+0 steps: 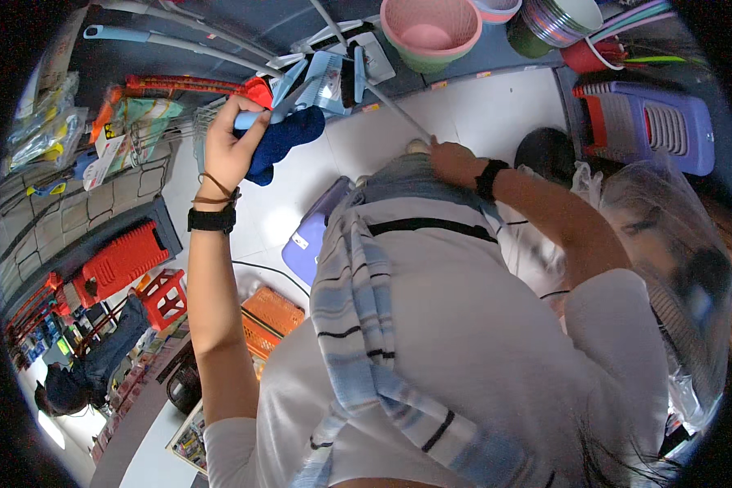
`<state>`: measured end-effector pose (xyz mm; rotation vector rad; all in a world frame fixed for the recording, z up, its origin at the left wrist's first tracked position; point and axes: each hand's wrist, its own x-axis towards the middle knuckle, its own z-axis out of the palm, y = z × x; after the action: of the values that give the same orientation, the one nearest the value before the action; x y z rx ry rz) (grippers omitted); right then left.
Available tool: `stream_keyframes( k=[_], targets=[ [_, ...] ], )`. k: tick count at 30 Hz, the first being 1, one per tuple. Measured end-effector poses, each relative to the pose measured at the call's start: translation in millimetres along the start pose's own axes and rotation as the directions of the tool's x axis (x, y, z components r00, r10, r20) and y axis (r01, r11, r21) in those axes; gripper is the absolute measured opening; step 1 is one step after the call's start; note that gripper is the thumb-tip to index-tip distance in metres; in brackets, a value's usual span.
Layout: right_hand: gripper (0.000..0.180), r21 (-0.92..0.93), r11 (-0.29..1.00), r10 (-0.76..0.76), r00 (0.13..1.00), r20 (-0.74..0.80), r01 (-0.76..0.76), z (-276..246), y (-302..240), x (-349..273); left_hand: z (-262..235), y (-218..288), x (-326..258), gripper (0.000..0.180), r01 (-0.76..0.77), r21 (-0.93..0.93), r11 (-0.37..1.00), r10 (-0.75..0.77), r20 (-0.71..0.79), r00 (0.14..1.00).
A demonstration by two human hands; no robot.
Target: Attaching a cleaning cloth to a mop head and organizing cleaning supplies in a store aisle.
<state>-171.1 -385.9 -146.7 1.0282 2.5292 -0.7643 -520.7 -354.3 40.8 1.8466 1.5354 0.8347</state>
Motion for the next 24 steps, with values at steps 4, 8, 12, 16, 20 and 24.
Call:
stream_keyframes(
  k=[4, 8, 12, 16, 20, 24],
  targets=[
    [0.057, 0.198, 0.959, 0.193, 0.979, 0.062, -0.202, -26.2, 7.0, -34.4, 0.3, -0.7, -1.0, 0.012, 0.041, -0.003, 0.999, -0.041, -0.001, 0.999],
    [0.051, 0.381, 0.909, 0.184, 0.983, -0.008, -0.167, -15.6, 14.4, -52.4, -1.7, -2.0, 1.6, 0.011, 0.031, 0.021, 0.999, -0.031, -0.004, 1.000],
    [0.048, 0.366, 0.903, 0.193, 0.974, 0.117, -0.223, -42.6, -17.5, -43.6, -3.0, -2.9, -0.2, 0.011, 0.039, 0.010, 0.999, -0.039, -0.011, 0.999],
    [0.045, 0.265, 0.940, 0.211, 0.977, 0.035, -0.213, 10.4, 10.7, -29.8, 1.2, 4.6, 3.5, 0.011, 0.062, 0.001, 0.998, -0.062, -0.015, 0.998],
    [0.049, 0.217, 0.958, 0.179, 0.982, 0.063, -0.188, 9.5, 34.6, -56.6, 2.9, 1.9, 6.6, 0.011, 0.061, 0.011, 0.998, -0.061, -0.009, 0.998],
    [0.050, 0.312, 0.916, 0.239, 0.968, 0.077, -0.251, -15.1, 14.0, -78.5, 6.9, 3.7, 4.4, 0.011, 0.082, -0.003, 0.997, -0.082, -0.014, 0.997]
  ],
)
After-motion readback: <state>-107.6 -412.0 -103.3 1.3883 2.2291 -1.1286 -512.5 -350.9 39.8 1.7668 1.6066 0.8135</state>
